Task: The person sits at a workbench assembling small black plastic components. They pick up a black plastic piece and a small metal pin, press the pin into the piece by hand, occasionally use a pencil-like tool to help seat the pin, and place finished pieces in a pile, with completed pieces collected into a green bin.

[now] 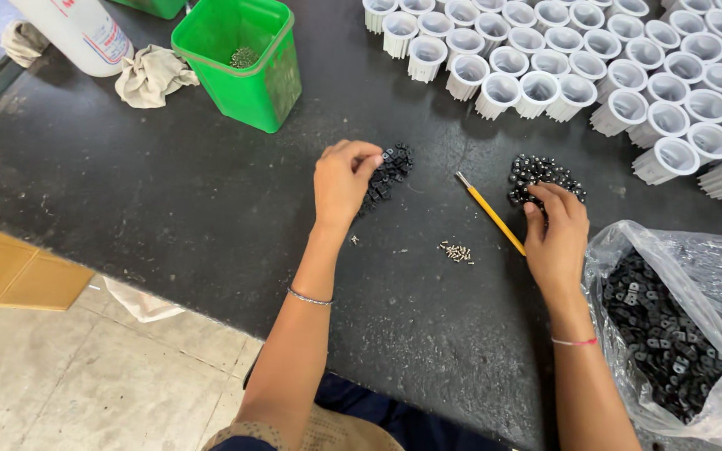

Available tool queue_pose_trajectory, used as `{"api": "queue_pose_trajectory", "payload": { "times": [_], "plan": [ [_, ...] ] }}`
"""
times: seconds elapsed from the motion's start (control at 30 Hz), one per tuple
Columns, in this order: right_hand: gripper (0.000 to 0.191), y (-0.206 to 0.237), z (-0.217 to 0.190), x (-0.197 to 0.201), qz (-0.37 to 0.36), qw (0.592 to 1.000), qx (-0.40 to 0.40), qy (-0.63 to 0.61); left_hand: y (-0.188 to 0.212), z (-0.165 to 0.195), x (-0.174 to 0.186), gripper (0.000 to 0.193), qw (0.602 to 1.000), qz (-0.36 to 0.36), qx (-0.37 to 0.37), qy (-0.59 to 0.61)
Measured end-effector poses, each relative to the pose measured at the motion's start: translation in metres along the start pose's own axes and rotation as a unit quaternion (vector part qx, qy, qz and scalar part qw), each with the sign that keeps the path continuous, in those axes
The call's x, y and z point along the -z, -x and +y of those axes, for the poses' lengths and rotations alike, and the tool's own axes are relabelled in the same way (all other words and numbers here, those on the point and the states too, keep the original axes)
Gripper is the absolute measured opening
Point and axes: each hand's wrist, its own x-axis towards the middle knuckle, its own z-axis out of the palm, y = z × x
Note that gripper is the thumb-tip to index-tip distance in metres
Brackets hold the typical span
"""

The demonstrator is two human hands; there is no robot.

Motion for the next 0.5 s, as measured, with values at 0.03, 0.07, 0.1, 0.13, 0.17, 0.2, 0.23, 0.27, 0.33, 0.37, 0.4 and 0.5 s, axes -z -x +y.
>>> {"api": "queue_pose_trajectory", "payload": {
  "times": [0.03, 0.07, 0.1, 0.13, 0.17, 0.2, 0.23, 0.27, 0.33, 0.37, 0.4, 0.5],
  "plan": [
    [0.021, 0.000, -0.005, 0.002, -0.004, 1.000, 0.006, -0.012, 0.001, 0.000, 0.002, 0.010, 0.999, -0.020, -0.020, -0.027],
    [0.019, 0.000, -0.012, 0.004, -0.008, 1.000, 0.012, -0.024, 0.001, 0.001, 0.005, 0.010, 0.997, -0.041, -0.040, -0.054],
    [0.017, 0.000, -0.018, 0.005, -0.012, 0.999, 0.017, -0.036, 0.002, 0.001, 0.007, 0.012, 0.995, -0.066, -0.038, -0.069],
    [0.018, 0.000, -0.025, 0.006, -0.020, 0.998, 0.023, -0.048, 0.003, 0.001, 0.010, 0.013, 0.992, -0.091, -0.036, -0.084],
    [0.018, 0.000, -0.032, 0.006, -0.029, 0.997, 0.027, -0.060, 0.004, 0.001, 0.012, 0.015, 0.988, -0.118, -0.034, -0.098],
    [0.019, 0.000, -0.038, 0.006, -0.037, 0.996, 0.031, -0.071, 0.004, 0.001, 0.013, 0.017, 0.984, -0.131, -0.046, -0.109],
    [0.017, 0.000, -0.043, 0.006, -0.059, 0.994, 0.004, -0.095, 0.005, 0.002, 0.015, 0.019, 0.980, -0.145, -0.057, -0.120],
    [0.016, 0.001, -0.047, 0.007, -0.082, 0.989, -0.024, -0.118, 0.007, 0.003, 0.016, 0.021, 0.976, -0.161, -0.066, -0.130],
    [0.016, -0.001, -0.051, 0.008, -0.132, 0.981, -0.062, -0.128, 0.007, 0.005, 0.016, 0.022, 0.971, -0.163, -0.081, -0.155],
    [0.016, -0.002, -0.051, 0.010, -0.162, 0.977, -0.075, -0.113, 0.007, 0.006, 0.017, 0.023, 0.968, -0.167, -0.089, -0.164],
    [0.016, -0.002, -0.049, 0.013, -0.191, 0.973, -0.089, -0.098, 0.007, 0.006, 0.017, 0.022, 0.968, -0.170, -0.085, -0.164],
    [0.018, -0.004, -0.042, 0.021, -0.264, 0.949, -0.088, -0.147, 0.008, 0.008, 0.018, 0.020, 0.969, -0.170, -0.072, -0.163]
  ]
}}
